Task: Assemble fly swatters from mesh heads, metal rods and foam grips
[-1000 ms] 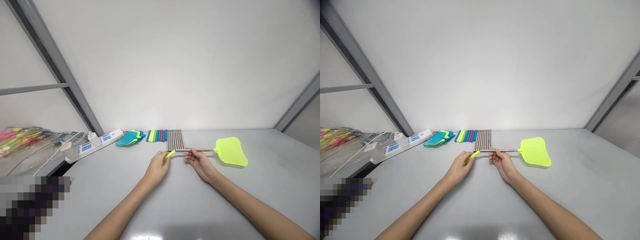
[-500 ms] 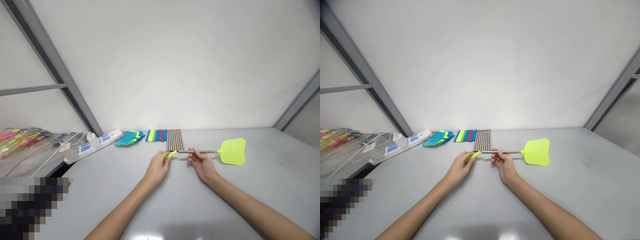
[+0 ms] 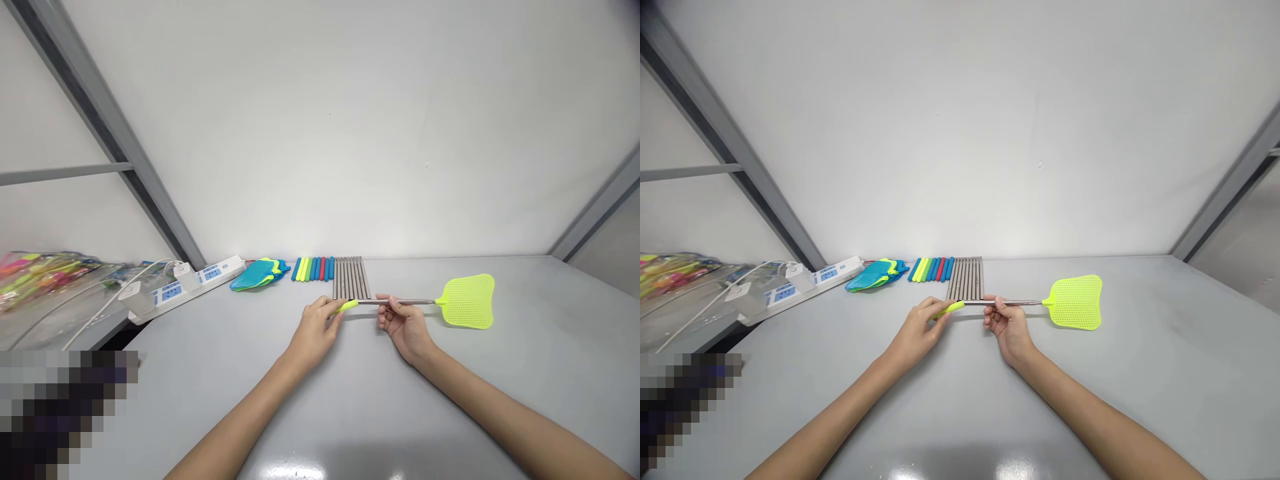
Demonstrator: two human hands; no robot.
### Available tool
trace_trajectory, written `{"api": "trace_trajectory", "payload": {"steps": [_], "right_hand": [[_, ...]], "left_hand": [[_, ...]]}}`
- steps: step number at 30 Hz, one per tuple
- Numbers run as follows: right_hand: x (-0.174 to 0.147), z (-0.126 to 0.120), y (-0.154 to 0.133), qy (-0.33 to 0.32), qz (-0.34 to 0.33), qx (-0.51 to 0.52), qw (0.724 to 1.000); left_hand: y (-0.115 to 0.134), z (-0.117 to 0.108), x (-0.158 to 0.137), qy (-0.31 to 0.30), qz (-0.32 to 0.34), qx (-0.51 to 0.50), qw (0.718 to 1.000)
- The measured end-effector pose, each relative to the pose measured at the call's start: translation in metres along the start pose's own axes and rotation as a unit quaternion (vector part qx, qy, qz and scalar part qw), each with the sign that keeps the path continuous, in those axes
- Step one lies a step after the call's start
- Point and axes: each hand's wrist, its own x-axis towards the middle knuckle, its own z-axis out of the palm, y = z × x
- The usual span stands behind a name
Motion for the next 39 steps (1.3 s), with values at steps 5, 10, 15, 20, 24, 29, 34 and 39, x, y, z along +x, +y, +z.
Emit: {"api": "trace_trajectory", "payload": {"steps": [5, 10, 15, 20, 24, 29, 34, 39], "right_hand": [[-0.001, 0.002, -0.001, -0.001, -0.006, -0.023, 1.0], [-0.003, 0.005, -0.002, -0.037, 0.013, -0.07, 0.997], [-0.006, 0.006, 0.0, -0.122, 0.011, -0.145, 0.982], [-0.009, 0.008, 0.002, -0.162, 0.015, -0.197, 0.967], [-0.01, 0.01, -0.001, -0.153, 0.009, -0.183, 0.971], [-0.005, 0.008, -0.01, -0.067, -0.04, -0.142, 0.987], [0.005, 0.002, -0.023, -0.007, -0.056, -0.081, 0.995], [0.008, 0.001, -0.023, 0.015, -0.06, -0.096, 0.993]], "left_hand": [[0.0, -0.004, 0.001, 0.0, 0.014, 0.036, 0.999], [0.004, -0.004, 0.001, -0.033, 0.041, 0.036, 0.998], [0.01, -0.002, -0.001, -0.069, 0.064, -0.004, 0.996], [0.012, -0.001, -0.002, -0.083, 0.06, -0.031, 0.994], [0.011, 0.001, -0.003, -0.085, 0.054, -0.04, 0.994], [0.009, -0.001, -0.002, -0.074, 0.04, -0.004, 0.996], [0.012, -0.004, -0.001, -0.078, 0.0, 0.013, 0.997], [0.023, 0.003, -0.009, -0.181, -0.1, -0.148, 0.967]]}}
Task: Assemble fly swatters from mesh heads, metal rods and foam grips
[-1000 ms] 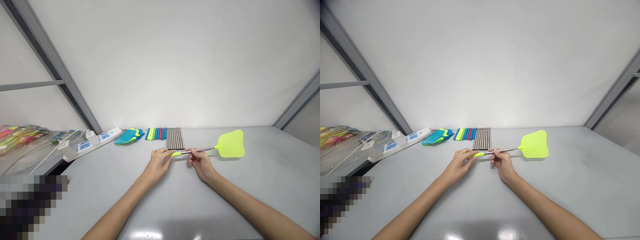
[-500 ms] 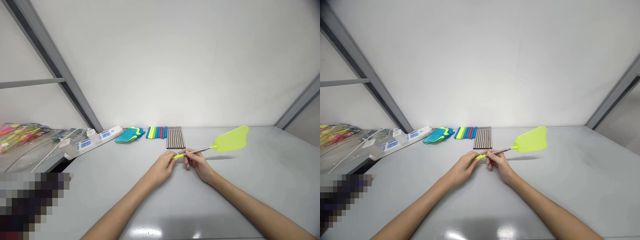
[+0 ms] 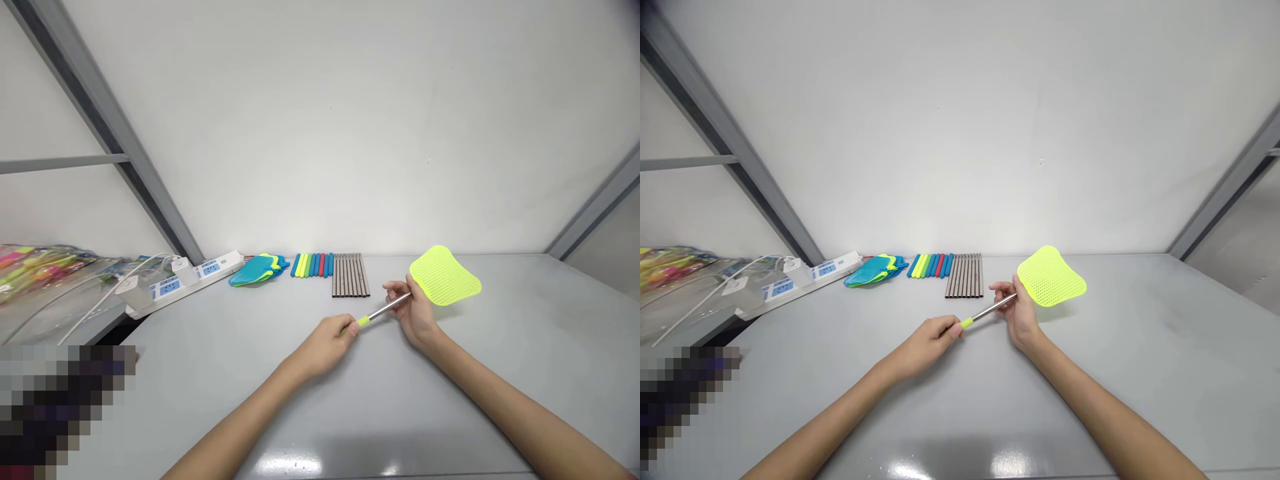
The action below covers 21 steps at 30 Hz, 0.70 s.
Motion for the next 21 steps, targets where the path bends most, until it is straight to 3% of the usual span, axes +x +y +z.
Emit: {"api": "trace_trajectory", "payload": {"steps": [3, 5, 10, 14, 21], "right_hand": [[-0.002, 0.003, 0.002, 0.004, 0.001, -0.045, 0.999], [-0.003, 0.004, 0.002, 0.003, 0.005, -0.064, 0.998], [-0.006, 0.002, 0.002, 0.019, 0.015, -0.08, 0.996], [-0.009, 0.003, 0.0, -0.007, 0.014, -0.03, 0.999], [-0.002, 0.006, -0.011, -0.038, 0.124, 0.138, 0.982]], "left_hand": [[0.003, 0.012, -0.004, -0.14, -0.09, -0.217, 0.962], [0.004, 0.019, -0.006, -0.172, -0.12, -0.299, 0.931], [0.006, 0.027, -0.007, -0.156, -0.139, -0.351, 0.913], [0.007, 0.029, -0.006, -0.154, -0.144, -0.362, 0.908], [0.008, 0.034, -0.004, -0.103, -0.152, -0.33, 0.926]]}}
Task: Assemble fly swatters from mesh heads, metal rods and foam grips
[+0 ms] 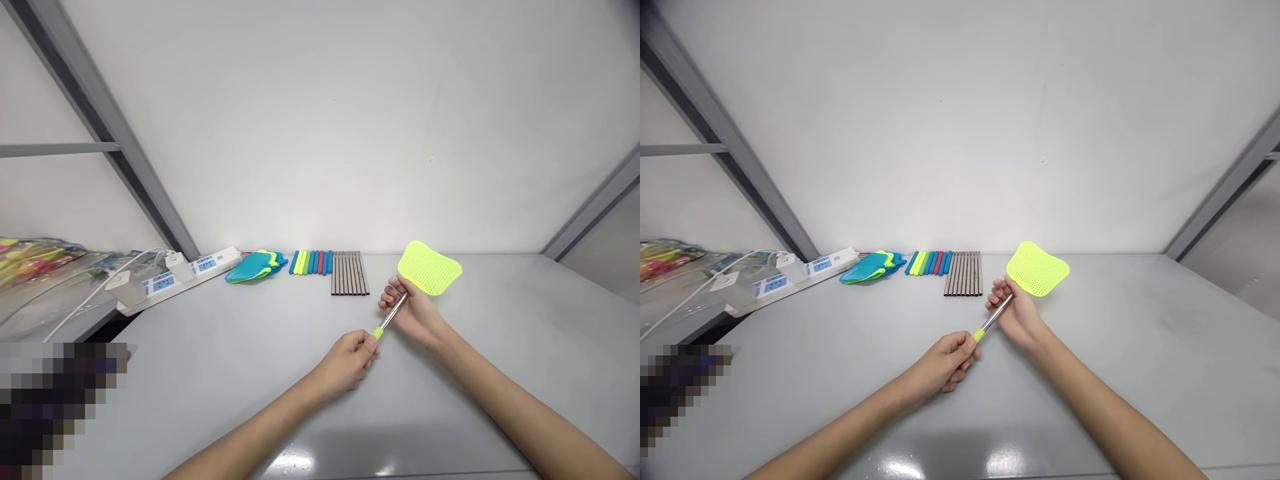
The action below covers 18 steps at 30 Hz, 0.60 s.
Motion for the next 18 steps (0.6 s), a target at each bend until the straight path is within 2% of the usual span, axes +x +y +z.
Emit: {"api": "trace_trajectory", "payload": {"steps": [3, 5, 10, 18], "right_hand": [[0.004, -0.004, -0.004, -0.008, 0.037, 0.06, 0.997], [0.004, -0.006, -0.005, -0.005, 0.043, 0.062, 0.997], [-0.001, -0.006, -0.003, -0.015, 0.026, 0.05, 0.998], [-0.014, -0.001, 0.006, -0.012, -0.002, 0.079, 0.997]], "left_hand": [[0.0, 0.001, -0.001, 0.008, 0.002, 0.003, 1.0], [0.0, 0.002, -0.003, -0.005, -0.011, -0.003, 1.0], [-0.003, 0.011, -0.007, -0.014, -0.028, -0.003, 1.0], [-0.009, 0.017, -0.007, -0.021, 0.006, -0.068, 0.997]]}}
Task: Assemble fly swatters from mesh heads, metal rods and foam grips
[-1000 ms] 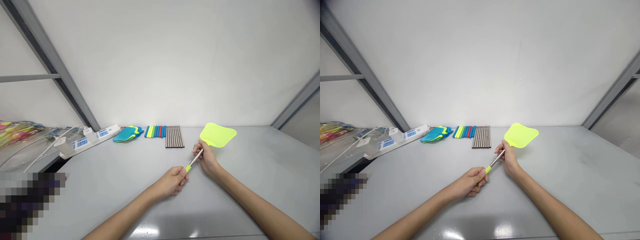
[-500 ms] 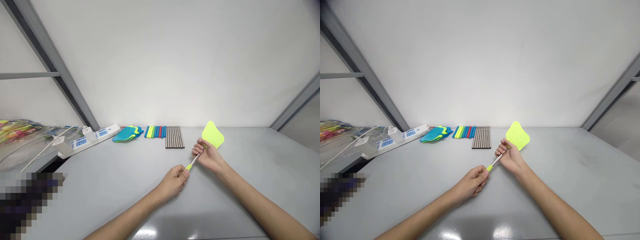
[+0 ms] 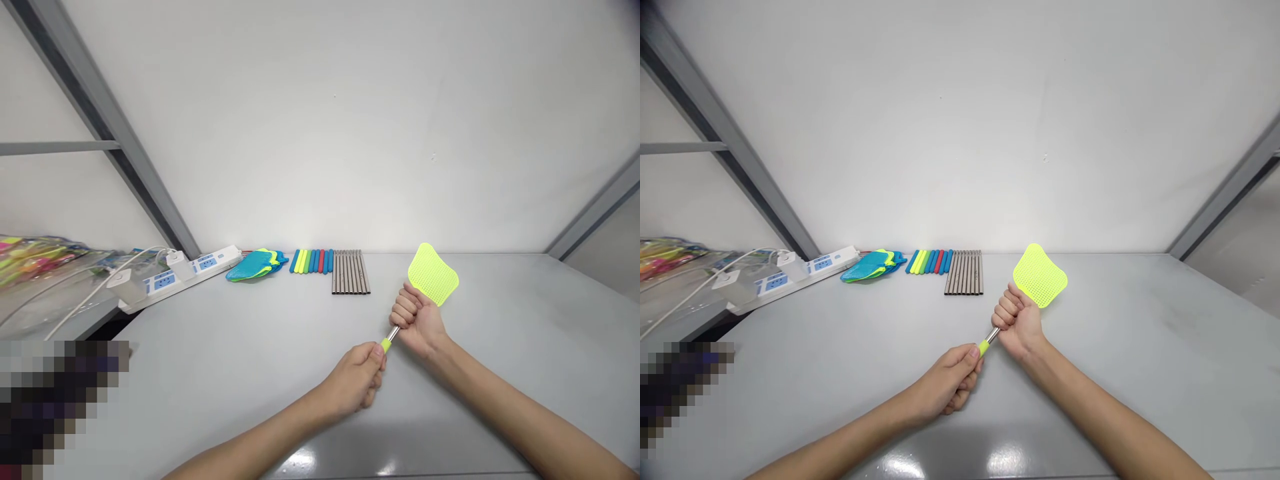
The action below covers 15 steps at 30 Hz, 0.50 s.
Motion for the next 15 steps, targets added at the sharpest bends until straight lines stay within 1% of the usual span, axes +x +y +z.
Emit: {"api": "trace_trajectory", "payload": {"steps": [5, 8, 10, 12, 14, 15], "right_hand": [[-0.006, 0.003, 0.007, -0.003, -0.017, -0.004, 1.0], [-0.008, 0.004, 0.01, -0.004, -0.024, -0.003, 1.0], [-0.008, 0.004, 0.012, 0.0, -0.023, 0.004, 1.0], [-0.008, 0.002, 0.015, 0.006, -0.019, 0.01, 1.0], [-0.007, 0.0, 0.017, 0.013, -0.014, 0.022, 1.0], [-0.007, -0.001, 0.018, 0.016, -0.013, 0.03, 0.999]], "left_hand": [[-0.005, -0.001, 0.0, 0.007, 0.039, -0.034, 0.999], [-0.005, 0.001, 0.0, 0.004, 0.033, -0.061, 0.998], [-0.004, 0.001, 0.0, 0.001, 0.012, -0.079, 0.997], [-0.003, 0.0, 0.0, -0.015, -0.015, -0.115, 0.993], [-0.001, -0.003, 0.001, -0.058, -0.058, -0.179, 0.98], [0.001, -0.005, 0.001, -0.087, -0.084, -0.22, 0.968]]}}
